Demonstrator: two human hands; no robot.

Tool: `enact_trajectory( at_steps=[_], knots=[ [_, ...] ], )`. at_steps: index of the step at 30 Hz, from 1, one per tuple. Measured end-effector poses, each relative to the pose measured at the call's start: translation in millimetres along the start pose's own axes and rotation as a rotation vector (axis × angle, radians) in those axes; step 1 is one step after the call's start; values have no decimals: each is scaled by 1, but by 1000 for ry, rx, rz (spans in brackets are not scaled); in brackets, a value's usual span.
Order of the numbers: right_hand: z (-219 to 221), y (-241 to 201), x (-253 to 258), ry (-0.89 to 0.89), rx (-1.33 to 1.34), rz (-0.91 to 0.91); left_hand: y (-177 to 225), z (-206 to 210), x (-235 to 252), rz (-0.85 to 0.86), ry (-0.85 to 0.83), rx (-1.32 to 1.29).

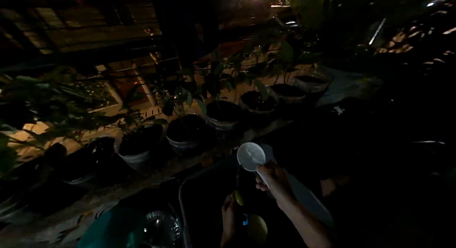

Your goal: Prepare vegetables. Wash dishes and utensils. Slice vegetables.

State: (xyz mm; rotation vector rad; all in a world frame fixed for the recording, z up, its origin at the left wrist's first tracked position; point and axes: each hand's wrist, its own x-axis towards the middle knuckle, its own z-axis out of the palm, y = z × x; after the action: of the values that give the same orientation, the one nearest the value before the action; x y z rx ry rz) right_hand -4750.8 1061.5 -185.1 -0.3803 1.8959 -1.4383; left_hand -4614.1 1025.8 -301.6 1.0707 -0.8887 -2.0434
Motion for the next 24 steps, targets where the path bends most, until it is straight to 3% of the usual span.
enact_trajectory(
  at_steps=[4, 9, 24],
  knots=[
    [1, -11, 34, -14, -97, -25, -18, 29, 25, -18, 76, -41],
    [7, 2, 62, -55, -113, -125, -45, 36, 55, -35, 116, -145],
    [57, 62, 96, -95, -150, -425, -63, 22, 95, 62, 307, -111]
  ],
)
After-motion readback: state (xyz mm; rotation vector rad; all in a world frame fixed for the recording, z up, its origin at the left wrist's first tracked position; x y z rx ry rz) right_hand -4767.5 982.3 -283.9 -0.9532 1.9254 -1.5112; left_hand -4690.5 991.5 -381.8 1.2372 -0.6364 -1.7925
